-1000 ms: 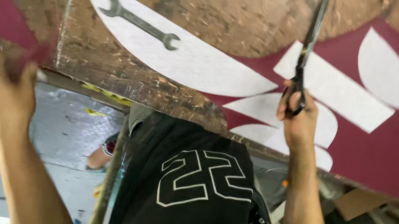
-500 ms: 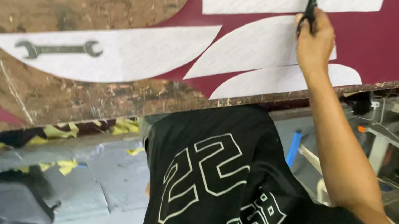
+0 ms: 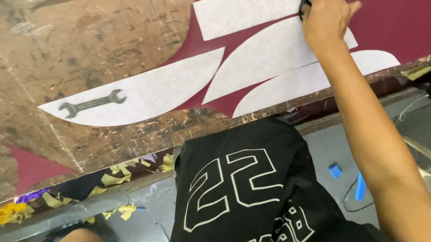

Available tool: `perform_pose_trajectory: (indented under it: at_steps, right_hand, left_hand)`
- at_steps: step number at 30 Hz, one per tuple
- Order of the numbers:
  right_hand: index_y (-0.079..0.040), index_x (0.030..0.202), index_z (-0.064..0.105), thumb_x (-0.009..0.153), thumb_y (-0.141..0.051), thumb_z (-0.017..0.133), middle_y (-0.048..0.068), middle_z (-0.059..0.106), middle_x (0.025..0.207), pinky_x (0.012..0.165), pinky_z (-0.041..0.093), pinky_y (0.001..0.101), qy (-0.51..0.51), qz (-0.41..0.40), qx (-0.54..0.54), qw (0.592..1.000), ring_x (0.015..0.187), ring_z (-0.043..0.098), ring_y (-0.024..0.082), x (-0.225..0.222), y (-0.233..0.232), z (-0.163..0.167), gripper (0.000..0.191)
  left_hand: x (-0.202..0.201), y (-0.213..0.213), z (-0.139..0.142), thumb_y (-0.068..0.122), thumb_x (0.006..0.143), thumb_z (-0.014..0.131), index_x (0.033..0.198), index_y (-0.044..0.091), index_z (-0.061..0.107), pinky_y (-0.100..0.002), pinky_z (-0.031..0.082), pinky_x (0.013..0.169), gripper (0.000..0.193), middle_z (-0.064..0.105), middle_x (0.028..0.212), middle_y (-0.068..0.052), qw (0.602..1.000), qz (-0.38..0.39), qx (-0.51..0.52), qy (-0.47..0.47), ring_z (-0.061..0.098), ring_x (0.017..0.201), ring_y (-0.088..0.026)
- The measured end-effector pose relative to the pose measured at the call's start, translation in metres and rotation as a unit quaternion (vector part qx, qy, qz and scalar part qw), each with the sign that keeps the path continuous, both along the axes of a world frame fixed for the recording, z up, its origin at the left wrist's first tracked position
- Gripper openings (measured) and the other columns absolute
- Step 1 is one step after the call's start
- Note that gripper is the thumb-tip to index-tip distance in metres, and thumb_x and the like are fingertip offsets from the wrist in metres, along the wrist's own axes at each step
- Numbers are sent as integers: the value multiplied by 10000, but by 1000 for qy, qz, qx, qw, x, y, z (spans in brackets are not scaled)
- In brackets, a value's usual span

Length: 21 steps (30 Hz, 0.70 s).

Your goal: The person cuts curved pattern pieces out of a maroon sheet of material with white backing using large scissors, holding the sheet flat with one hand. They set the scissors down, trace around the cut pieces with a white marker, peel the cut pieces away, and resume cutting along the traced lines.

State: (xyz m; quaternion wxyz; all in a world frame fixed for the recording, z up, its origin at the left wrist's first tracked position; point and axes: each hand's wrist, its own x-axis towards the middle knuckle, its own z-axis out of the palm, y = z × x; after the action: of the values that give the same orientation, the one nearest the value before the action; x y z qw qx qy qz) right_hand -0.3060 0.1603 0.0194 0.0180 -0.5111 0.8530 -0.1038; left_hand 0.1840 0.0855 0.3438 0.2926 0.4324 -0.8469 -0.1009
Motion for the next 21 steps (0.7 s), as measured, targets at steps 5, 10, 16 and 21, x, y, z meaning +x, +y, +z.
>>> perform_pose_trajectory:
  at_steps: [5,10,16,21]
  right_hand:
    - [-5,1373,604,861,27,655,234,476,1310,929,454,593,-84,115,-13,990,1074,600,383,82,-15,28,516]
    - [-42,1280,620,780,-134,800,186,471,1200,804,400,609,-213,145,104,961,1150,468,363,192,-34,30,539]
    - [-52,1112,644,789,-146,789,149,574,1157,801,411,604,-168,138,125,968,1138,516,360,218,-57,45,367]
    - [-31,1149,659,849,-80,701,188,635,1045,830,479,561,-286,187,43,939,1011,611,430,216,-55,49,307]
  left_hand:
    - [13,-15,-12,5,906,756,1258,2,648,-454,471,948,369,646,1216,-190,1000,9,1,0,611,1115,-370]
    - [1,-33,-20,4,913,745,1253,15,648,-459,465,968,354,642,1224,-176,1000,14,12,12,603,1139,-376]
    - [3,-73,-116,3,921,731,1247,30,649,-466,458,992,337,637,1234,-160,984,11,164,-66,593,1169,-383]
    - [87,-78,-250,113,756,764,1175,102,692,-520,400,880,425,646,1171,-98,962,-14,209,-174,551,1147,-344]
